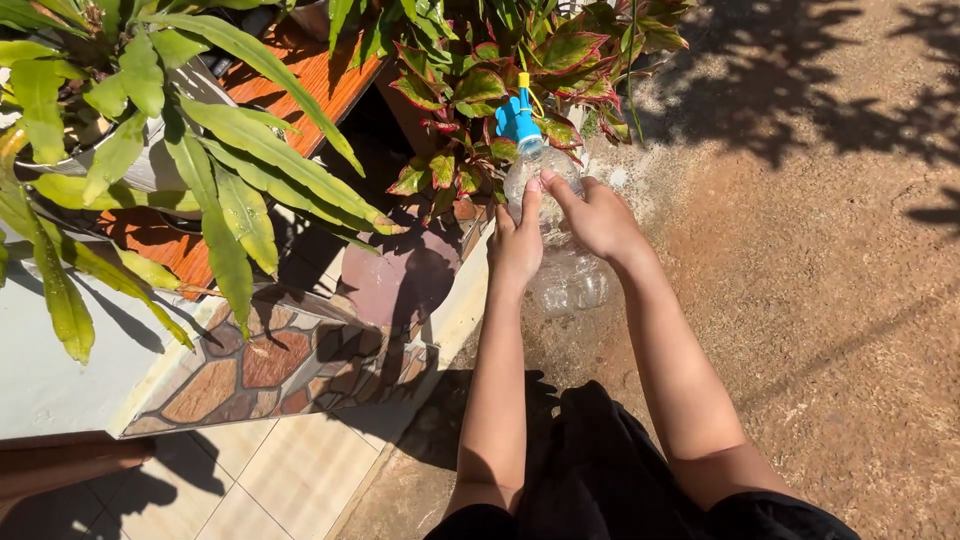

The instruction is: Watering various potted plants using a manual spray bottle.

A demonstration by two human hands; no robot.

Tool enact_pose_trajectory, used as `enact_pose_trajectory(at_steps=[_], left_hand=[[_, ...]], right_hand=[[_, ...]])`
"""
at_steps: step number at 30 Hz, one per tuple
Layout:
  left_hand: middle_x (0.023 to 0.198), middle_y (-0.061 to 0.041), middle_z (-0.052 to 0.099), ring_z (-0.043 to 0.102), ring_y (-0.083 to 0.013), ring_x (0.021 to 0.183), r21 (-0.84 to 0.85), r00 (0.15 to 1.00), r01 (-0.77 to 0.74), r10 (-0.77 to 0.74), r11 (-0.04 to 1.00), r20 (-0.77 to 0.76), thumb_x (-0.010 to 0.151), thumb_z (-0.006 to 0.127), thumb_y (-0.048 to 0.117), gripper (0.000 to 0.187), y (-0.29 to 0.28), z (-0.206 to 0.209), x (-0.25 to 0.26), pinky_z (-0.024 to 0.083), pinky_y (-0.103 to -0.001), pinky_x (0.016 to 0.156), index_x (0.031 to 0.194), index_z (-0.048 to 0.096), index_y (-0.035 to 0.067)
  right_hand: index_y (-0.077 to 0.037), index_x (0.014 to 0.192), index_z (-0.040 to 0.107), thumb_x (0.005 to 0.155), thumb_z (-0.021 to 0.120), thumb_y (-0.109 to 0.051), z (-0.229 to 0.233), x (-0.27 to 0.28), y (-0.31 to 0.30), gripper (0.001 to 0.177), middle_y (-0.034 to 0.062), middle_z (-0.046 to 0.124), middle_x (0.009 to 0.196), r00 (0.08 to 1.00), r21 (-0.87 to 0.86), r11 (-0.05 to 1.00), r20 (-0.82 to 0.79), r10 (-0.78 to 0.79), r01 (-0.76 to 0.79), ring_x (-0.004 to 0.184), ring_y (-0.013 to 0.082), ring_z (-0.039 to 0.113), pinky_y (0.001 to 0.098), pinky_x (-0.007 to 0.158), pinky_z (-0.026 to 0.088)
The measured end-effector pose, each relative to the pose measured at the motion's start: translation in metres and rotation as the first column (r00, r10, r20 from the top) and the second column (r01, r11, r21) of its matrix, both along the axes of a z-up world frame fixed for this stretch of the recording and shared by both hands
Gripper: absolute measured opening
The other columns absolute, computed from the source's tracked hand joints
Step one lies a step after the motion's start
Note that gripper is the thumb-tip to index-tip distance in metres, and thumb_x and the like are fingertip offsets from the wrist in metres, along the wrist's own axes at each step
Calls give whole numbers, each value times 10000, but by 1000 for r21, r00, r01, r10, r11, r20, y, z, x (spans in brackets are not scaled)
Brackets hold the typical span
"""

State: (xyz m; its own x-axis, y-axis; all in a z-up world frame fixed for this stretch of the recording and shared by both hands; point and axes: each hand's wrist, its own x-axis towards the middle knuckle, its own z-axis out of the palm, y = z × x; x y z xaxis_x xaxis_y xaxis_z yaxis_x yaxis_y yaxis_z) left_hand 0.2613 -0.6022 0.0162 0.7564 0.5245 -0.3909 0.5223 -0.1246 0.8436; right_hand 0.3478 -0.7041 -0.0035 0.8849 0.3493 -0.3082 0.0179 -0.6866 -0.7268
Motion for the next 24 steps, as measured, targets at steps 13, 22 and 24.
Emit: enact_pose_trajectory(at_steps=[13,22,24], left_hand=[[1418,-353,397,363,-438,1368,-287,914,107,-208,952,-348,831,338,779,1077,-46,-91,-77,326,-572,1086,1389,374,-141],[1428,-291,428,372,-423,1369,30,988,106,-102,994,-119,820,319,760,978,-22,0,-36,289,-508,1146,1432,335,-3],[1420,-290,439,378,-427,1364,61,996,54,-49,997,-74,826,330,746,959,-20,-5,-26,287,-514,1145,1431,337,1]], right_hand=[[96,1298,557,833,354,-779,-118,-99,-35,1012,309,549,1323,891,-203,977,-429,-150,67,1323,415,448,506,1106,342],[44,1296,552,887,409,-728,28,-75,-21,885,323,594,1185,986,54,985,-61,-158,161,1258,455,480,568,1036,374],[23,1302,552,896,416,-709,49,-75,-16,849,297,617,1156,992,88,988,-25,-123,125,1251,444,491,567,1033,379]])
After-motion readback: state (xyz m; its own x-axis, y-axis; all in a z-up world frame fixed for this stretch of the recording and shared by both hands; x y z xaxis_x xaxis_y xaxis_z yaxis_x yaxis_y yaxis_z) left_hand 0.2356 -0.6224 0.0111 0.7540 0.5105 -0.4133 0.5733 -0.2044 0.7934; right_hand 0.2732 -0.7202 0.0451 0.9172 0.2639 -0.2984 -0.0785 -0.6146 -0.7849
